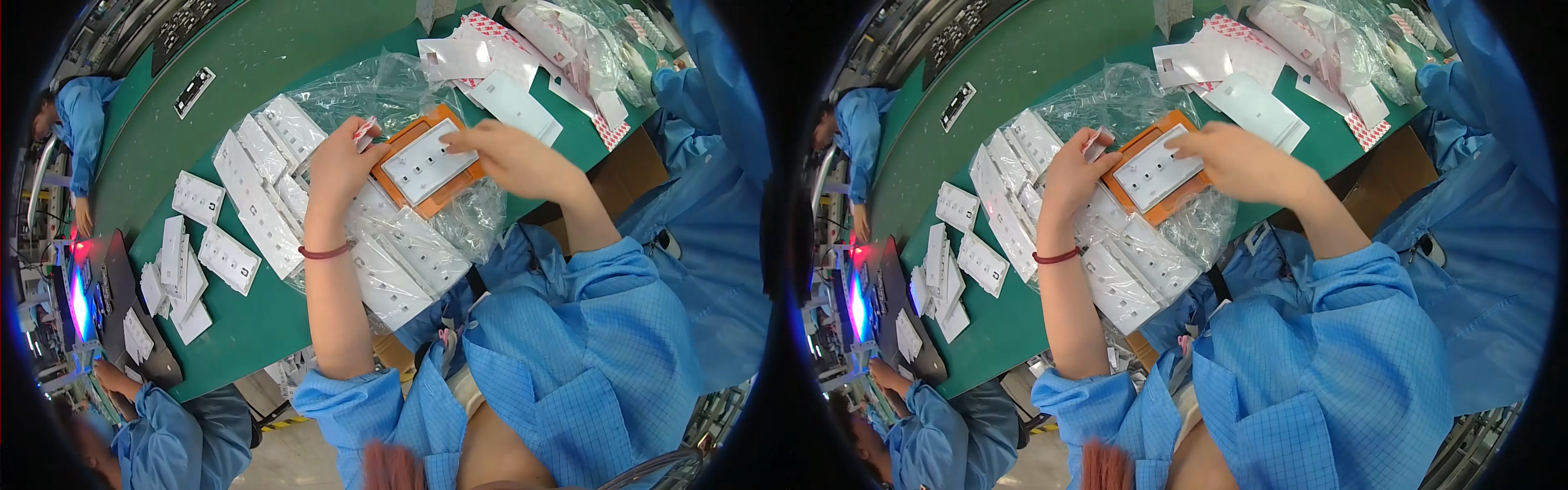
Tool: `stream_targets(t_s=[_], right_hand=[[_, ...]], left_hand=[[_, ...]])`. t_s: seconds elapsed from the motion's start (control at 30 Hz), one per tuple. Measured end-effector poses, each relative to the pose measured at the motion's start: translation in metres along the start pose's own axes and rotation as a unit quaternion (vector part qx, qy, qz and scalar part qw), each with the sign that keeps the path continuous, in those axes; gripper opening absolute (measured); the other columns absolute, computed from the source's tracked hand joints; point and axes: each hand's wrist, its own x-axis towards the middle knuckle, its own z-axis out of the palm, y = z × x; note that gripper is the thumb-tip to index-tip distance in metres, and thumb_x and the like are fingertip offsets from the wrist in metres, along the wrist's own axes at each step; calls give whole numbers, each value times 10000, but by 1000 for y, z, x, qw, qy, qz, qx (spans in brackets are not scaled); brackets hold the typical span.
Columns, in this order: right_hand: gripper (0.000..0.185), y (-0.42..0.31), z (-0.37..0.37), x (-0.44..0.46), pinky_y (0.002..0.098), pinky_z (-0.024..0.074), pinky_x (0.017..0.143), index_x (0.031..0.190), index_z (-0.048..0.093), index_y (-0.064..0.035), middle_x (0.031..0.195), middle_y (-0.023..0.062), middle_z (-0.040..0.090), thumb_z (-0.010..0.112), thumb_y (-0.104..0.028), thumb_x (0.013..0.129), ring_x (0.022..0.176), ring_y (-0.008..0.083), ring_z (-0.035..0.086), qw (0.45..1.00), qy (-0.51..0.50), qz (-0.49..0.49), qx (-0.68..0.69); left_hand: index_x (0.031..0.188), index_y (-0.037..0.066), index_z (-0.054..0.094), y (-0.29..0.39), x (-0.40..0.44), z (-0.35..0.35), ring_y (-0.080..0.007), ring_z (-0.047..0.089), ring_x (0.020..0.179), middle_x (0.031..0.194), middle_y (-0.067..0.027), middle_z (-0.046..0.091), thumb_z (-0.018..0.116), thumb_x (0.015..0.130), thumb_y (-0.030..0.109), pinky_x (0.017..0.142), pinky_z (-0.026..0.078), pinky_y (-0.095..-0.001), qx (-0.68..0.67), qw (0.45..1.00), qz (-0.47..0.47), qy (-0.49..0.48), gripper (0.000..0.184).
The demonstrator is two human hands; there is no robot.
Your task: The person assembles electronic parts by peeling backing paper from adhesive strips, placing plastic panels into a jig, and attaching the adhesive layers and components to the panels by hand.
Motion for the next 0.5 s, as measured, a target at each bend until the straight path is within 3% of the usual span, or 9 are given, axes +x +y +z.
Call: stream_targets(t_s=[0.03,0.13,0.17,0.27,0.5], right_hand=[[385,-2,7,-4,370,404,874,1109,554,-65,1102,158,552,446,46,757,1029,276,510,1000,-16,8,-20],[410,-16,22,-17,418,350,942,1114,547,-69,1089,158,556,471,59,732,1074,274,481,975,84,-66,-195],[437,-14,28,-19,458,271,1005,1130,521,-50,1096,158,550,491,66,709,1099,272,456,977,67,-71,-189],[390,-11,40,-22,509,236,1003,1106,506,-6,1053,149,564,514,7,716,1096,280,461,961,102,-111,-230],[392,-22,27,-11,501,238,1000,1098,501,2,937,139,609,530,-17,708,1038,264,492,967,31,-60,-244]], left_hand=[[931,61,581,0,-1,1,-177,574,838,905,-55,625,672,729,198,761,423,-277,1,1000,5,4,260],[933,61,580,0,-1,1,-175,574,837,903,-55,626,671,729,198,756,424,-275,-3,1000,8,9,262],[932,61,580,0,-1,1,-173,573,835,903,-53,626,671,729,198,755,425,-274,-2,1000,8,10,261],[930,61,581,0,-1,1,-166,570,825,900,-51,626,670,729,194,750,427,-272,1,1000,-1,7,257],[927,61,578,2,-2,-1,-157,560,799,875,-52,618,662,730,179,732,425,-267,-11,1000,-11,4,244]])
